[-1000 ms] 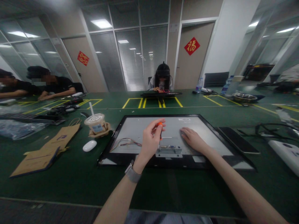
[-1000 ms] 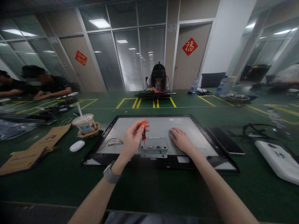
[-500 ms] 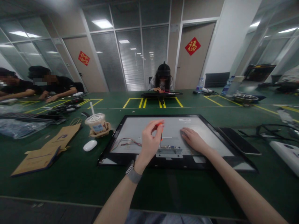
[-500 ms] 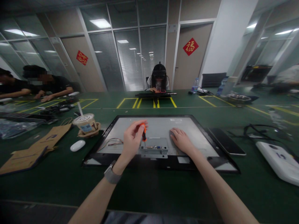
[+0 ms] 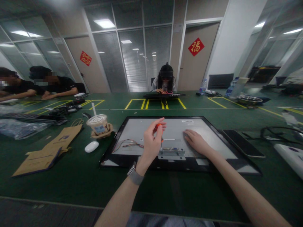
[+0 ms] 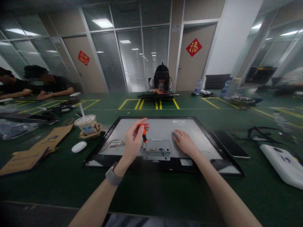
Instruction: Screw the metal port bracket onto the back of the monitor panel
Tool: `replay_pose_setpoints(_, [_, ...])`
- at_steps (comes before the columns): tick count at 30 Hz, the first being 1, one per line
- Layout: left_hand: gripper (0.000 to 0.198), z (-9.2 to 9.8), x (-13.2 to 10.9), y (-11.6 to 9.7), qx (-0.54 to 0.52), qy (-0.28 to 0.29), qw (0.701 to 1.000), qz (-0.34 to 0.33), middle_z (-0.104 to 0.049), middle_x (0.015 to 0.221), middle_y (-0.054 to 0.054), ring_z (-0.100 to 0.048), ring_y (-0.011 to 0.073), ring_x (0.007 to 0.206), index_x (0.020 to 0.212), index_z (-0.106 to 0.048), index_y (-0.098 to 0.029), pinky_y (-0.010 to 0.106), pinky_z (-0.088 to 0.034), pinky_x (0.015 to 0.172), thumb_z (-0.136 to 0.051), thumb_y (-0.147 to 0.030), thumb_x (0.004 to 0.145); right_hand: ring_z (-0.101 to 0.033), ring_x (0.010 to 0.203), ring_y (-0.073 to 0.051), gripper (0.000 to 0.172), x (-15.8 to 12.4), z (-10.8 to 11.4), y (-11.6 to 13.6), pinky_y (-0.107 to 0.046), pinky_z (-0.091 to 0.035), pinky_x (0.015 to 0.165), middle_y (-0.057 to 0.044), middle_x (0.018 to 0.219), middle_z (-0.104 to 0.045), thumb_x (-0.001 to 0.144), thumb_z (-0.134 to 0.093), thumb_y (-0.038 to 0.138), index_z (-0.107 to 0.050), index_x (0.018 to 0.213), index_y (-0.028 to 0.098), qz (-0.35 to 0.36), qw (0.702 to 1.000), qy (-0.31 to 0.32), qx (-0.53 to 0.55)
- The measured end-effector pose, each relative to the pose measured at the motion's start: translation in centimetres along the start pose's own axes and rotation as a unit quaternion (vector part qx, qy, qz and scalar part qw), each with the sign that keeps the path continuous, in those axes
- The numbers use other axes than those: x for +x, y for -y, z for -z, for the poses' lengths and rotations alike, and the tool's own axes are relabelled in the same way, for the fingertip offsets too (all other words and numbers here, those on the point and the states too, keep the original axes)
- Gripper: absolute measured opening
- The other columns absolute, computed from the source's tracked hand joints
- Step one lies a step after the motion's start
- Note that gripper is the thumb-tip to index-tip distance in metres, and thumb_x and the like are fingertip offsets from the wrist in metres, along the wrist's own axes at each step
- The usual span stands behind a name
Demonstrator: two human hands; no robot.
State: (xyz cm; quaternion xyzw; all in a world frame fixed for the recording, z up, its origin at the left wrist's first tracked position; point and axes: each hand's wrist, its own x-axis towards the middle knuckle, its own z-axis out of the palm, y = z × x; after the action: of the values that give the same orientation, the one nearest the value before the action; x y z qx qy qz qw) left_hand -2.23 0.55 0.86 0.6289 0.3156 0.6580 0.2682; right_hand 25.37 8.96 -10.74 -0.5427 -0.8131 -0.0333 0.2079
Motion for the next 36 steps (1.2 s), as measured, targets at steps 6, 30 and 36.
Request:
replay_pose_setpoints(6, [0.01, 0.04, 0.08, -0.14, 0.076, -0.014, 0.996, -0.035, -0.058, 0.081, 0.0, -0.057, 0.0132, 0.075, 0.095, -0.077, -0.021, 0.027, -0.05, 0.076, -0.069, -0.022, 0.09, -0.061, 0.126, -0.031, 0.04, -0.01, -0.22, -0.06, -0.049, -0.049, 0.106, -0.016, 0.138, -0.063, 0.101, -0.041, 0.031, -0.063, 0.131, 0.019, 0.004, 1.0, -0.004, -0.005])
replay_pose_setpoints(30, [0.022, 0.02, -0.17, -0.44, 0.133, 0.016, 0.984, -0.114, -0.069, 0.101, 0.008, -0.066, 0.0164, 0.089, 0.111, -0.071, -0.019, 0.03, -0.053, 0.081, -0.054, -0.017, 0.097, -0.061, 0.125, -0.032, 0.039, 0.0, 0.17, 0.17, -0.051, -0.048, 0.106, -0.016, 0.138, -0.064, 0.099, -0.043, 0.031, -0.063, 0.131, 0.022, 0.003, 1.0, 0.002, 0.005])
replay_pose_setpoints(36, [0.011, -0.08, -0.17, -0.45, 0.173, -0.016, 0.972, -0.157, -0.059, 0.083, 0.0, -0.058, 0.0123, 0.072, 0.1, -0.073, -0.02, 0.026, -0.051, 0.071, -0.072, -0.02, 0.089, -0.06, 0.126, -0.032, 0.04, 0.02, 0.2, 0.16, -0.051, -0.048, 0.105, -0.017, 0.138, -0.063, 0.099, -0.044, 0.031, -0.062, 0.132, 0.019, 0.005, 1.0, 0.004, 0.007])
